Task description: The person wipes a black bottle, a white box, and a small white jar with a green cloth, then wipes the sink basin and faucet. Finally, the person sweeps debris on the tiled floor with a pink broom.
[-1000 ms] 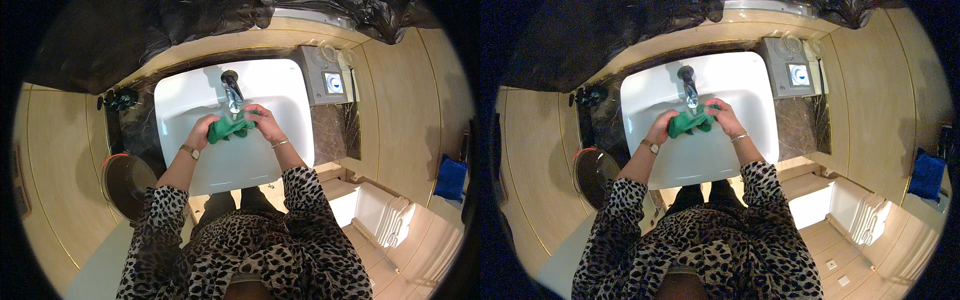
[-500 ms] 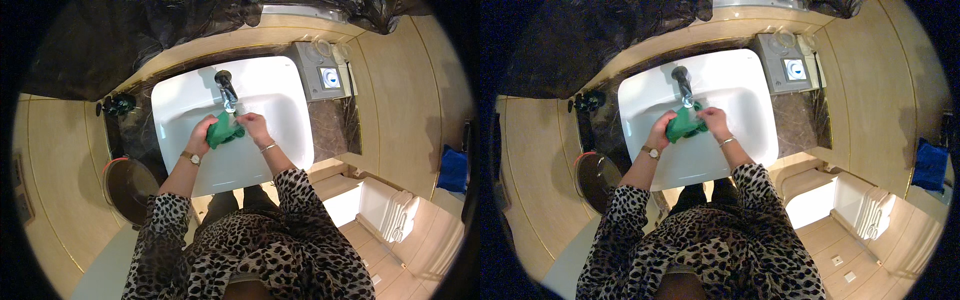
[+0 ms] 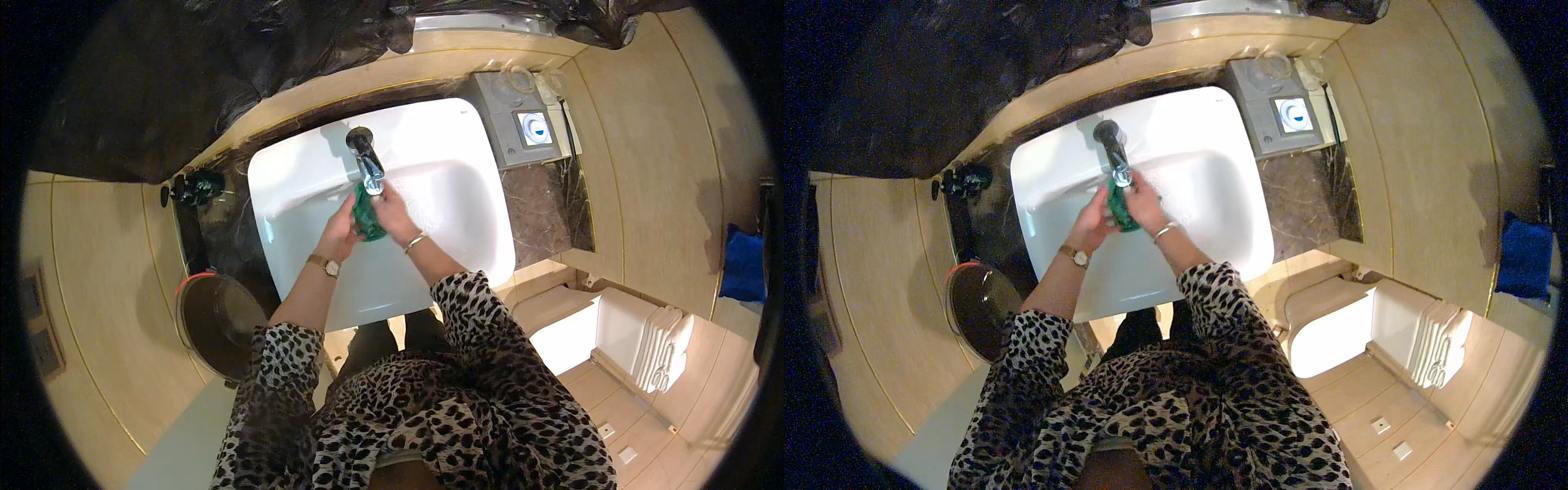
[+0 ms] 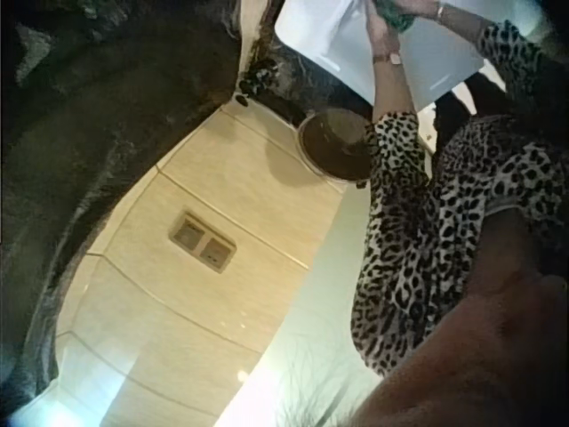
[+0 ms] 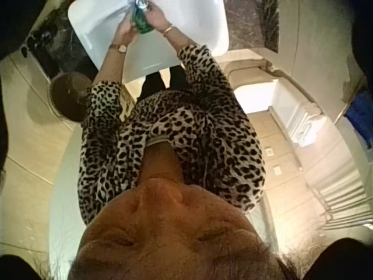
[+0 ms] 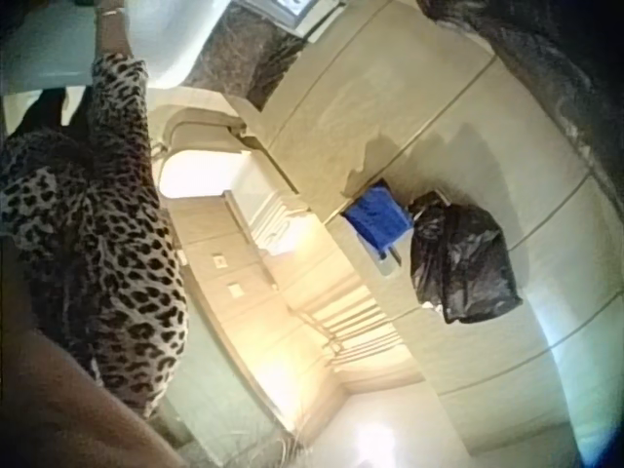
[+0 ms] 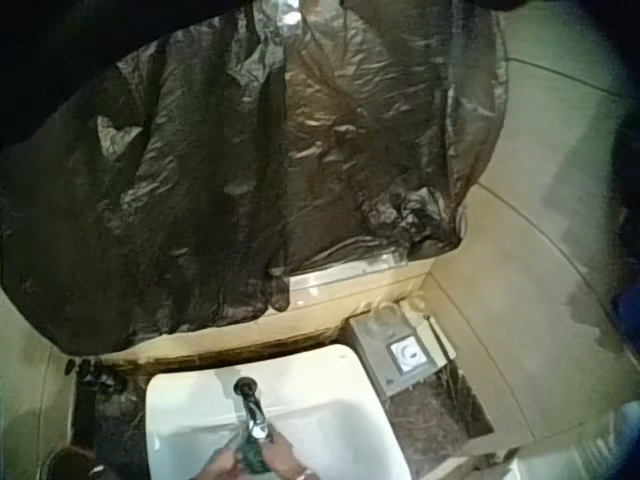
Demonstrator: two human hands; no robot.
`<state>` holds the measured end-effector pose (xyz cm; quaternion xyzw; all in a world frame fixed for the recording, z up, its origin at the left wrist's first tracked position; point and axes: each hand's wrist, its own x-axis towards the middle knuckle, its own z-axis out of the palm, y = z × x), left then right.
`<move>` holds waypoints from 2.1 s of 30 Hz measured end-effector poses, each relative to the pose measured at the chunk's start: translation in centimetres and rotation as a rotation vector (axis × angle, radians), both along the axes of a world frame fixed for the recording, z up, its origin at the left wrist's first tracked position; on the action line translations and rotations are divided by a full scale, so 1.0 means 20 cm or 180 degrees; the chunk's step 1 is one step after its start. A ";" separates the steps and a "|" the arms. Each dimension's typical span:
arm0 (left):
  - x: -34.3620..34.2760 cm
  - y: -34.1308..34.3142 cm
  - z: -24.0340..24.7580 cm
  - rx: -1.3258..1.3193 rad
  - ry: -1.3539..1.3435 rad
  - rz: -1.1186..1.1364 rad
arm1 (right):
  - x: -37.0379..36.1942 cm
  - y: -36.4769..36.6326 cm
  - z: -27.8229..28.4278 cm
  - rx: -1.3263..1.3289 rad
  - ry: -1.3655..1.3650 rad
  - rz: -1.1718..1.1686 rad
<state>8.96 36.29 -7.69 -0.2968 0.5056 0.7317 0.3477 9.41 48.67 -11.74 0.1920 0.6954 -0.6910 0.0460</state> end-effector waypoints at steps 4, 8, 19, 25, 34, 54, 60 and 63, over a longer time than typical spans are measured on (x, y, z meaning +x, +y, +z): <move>0.10 -0.24 -0.54 0.1706 -0.0111 0.0506 | 0.14 -0.25 0.14 0.0014 -0.0572 0.0579; 0.07 -0.09 -0.22 0.1557 -0.0152 0.0198 | 0.29 -0.25 0.19 0.0762 0.0616 0.0494; 0.06 -0.02 -0.37 0.1180 0.0164 0.0701 | 0.06 -0.09 0.05 0.1343 -0.0249 0.0097; 0.16 -0.02 -0.41 0.0657 0.0971 0.0266 | 0.07 -0.05 -0.21 0.2294 0.0569 0.0773; 0.04 -0.22 -0.28 -0.0608 -0.0762 0.0649 | 0.11 0.08 -0.40 0.2615 0.0362 0.0023; 0.19 -0.36 -0.45 0.0558 -0.0427 0.1395 | -0.03 0.19 -0.06 0.3705 0.0392 0.0633; 0.14 -0.21 -0.23 0.0809 -0.0926 0.0976 | 0.10 -0.19 -0.10 0.1971 0.0112 0.1364; 0.17 -0.29 -0.34 0.2492 -0.0246 0.1065 | 0.23 -0.42 0.20 0.0574 0.0467 0.0951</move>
